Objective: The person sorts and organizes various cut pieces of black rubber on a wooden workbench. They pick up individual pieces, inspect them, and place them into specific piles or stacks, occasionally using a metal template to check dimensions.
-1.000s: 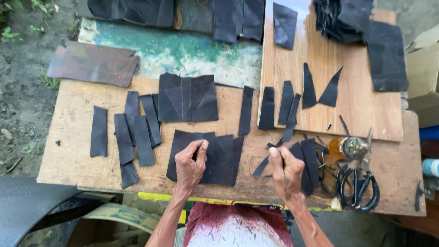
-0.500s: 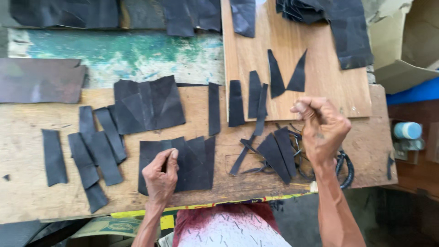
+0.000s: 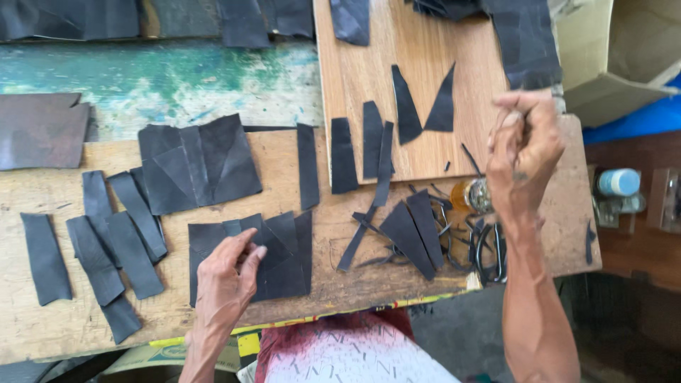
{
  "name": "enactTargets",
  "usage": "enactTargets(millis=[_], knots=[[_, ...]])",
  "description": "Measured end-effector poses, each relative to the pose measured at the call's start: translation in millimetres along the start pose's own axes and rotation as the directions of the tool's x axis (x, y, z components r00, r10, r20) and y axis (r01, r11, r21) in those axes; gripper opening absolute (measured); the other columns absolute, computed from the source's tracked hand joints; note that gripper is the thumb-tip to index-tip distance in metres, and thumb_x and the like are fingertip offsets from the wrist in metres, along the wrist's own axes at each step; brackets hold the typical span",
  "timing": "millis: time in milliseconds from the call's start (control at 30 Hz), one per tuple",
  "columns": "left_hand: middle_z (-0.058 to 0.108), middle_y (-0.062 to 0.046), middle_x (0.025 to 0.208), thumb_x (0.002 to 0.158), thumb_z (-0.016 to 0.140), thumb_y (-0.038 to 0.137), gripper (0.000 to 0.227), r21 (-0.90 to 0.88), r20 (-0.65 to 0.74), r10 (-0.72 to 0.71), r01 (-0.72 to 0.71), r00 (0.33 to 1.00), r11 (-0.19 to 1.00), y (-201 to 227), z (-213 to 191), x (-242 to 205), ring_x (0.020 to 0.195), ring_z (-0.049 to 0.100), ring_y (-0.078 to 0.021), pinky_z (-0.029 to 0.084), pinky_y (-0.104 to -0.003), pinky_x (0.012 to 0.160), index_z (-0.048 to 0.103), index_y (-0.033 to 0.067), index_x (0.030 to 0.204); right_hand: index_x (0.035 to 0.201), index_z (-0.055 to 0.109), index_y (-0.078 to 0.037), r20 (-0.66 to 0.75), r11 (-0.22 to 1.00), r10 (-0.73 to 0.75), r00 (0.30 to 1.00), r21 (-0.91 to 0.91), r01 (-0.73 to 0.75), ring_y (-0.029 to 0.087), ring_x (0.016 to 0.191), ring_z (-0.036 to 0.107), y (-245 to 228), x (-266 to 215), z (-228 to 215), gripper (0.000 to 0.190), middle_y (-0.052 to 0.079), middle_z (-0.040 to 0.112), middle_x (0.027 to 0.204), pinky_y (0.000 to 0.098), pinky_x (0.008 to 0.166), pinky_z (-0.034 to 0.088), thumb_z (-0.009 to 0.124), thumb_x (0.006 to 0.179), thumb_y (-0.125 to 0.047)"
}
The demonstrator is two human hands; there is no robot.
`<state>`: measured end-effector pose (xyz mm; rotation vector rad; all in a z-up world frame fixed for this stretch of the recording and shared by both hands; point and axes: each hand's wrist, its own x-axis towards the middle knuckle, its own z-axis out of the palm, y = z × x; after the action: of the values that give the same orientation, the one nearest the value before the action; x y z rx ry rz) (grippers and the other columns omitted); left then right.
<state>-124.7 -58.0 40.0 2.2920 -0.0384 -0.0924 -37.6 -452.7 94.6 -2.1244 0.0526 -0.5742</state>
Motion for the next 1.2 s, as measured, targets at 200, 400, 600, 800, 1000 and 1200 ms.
enactTargets(millis=[200, 400, 600, 800, 1000, 1200], knots=[[0.070, -0.005, 0.085, 0.100, 0.066, 0.008, 0.016, -0.256, -0.088, -0.022, -0.001, 0.996, 0.967, 7, 26, -13, 0.069, 0.064, -0.0095, 0.052, -0.025, 0.061, 0.071, 0.0003, 0.113, 0.119, 0.061, -0.001, 0.080, 0.980, 0.129, 0.988, -0.160, -0.115, 0.010, 0.064, 0.061, -15, -31, -18, 0.009, 0.004, 0.062, 0.078, 0.0268, 0.052, 0.048, 0.060, 0.111, -0.006], [0.064, -0.001, 0.065, 0.098, 0.069, 0.012, 0.016, -0.403, -0.048, -0.130, 0.099, 0.990, 0.910, 18, 60, -25, 0.054, 0.056, -0.0047, 0.042, -0.023, 0.045, 0.076, 0.0032, 0.109, 0.118, 0.063, 0.000, 0.271, 0.910, 0.313, 0.910, -0.361, -0.205, 0.016, 0.066, 0.069, -17, -110, -11, 0.023, 0.010, 0.073, 0.086, 0.0302, 0.054, 0.055, 0.067, 0.095, -0.001], [0.066, 0.000, 0.064, 0.097, 0.069, 0.014, 0.018, -0.359, -0.008, -0.037, 0.032, 0.999, 0.933, 33, 55, -28, 0.054, 0.060, -0.0041, 0.046, -0.023, 0.044, 0.075, 0.0023, 0.109, 0.127, 0.057, 0.003, 0.236, 0.858, 0.445, 0.864, -0.388, -0.336, 0.020, 0.064, 0.065, -8, -148, -4, 0.051, 0.013, 0.067, 0.085, 0.0332, 0.061, 0.055, 0.078, 0.080, -0.003], [0.067, -0.001, 0.067, 0.096, 0.069, 0.013, 0.017, -0.369, -0.053, -0.028, 0.006, 0.998, 0.930, 30, 43, -29, 0.056, 0.060, -0.0046, 0.047, -0.023, 0.046, 0.075, 0.0014, 0.109, 0.128, 0.063, 0.000, 0.219, 0.792, 0.608, 0.763, -0.233, -0.564, 0.013, 0.069, 0.065, 3, -156, -5, 0.047, 0.007, 0.071, 0.085, 0.0296, 0.062, 0.055, 0.078, 0.084, -0.002], [0.065, -0.003, 0.064, 0.099, 0.067, 0.014, 0.018, -0.502, 0.034, -0.204, 0.193, 0.978, 0.843, 25, 45, -24, 0.055, 0.057, -0.0062, 0.047, -0.025, 0.048, 0.076, 0.0015, 0.110, 0.116, 0.067, 0.003, 0.522, 0.511, 0.551, 0.651, 0.406, -0.758, 0.010, 0.080, 0.067, -2, -134, -15, 0.022, 0.004, 0.073, 0.095, 0.0246, 0.072, 0.056, 0.066, 0.094, -0.004], [0.076, 0.000, 0.102, 0.099, 0.062, 0.019, 0.035, -0.799, 0.244, -0.088, 0.252, 0.966, 0.546, 40, 46, 28, 0.083, 0.070, -0.0066, 0.059, -0.023, 0.071, 0.061, 0.0030, 0.130, 0.119, 0.071, 0.003, 0.796, 0.530, 0.381, 0.470, 0.229, -0.817, 0.008, 0.066, 0.057, -31, -109, 27, 0.027, 0.001, 0.065, 0.085, 0.0227, 0.057, 0.048, 0.067, 0.094, -0.007]])
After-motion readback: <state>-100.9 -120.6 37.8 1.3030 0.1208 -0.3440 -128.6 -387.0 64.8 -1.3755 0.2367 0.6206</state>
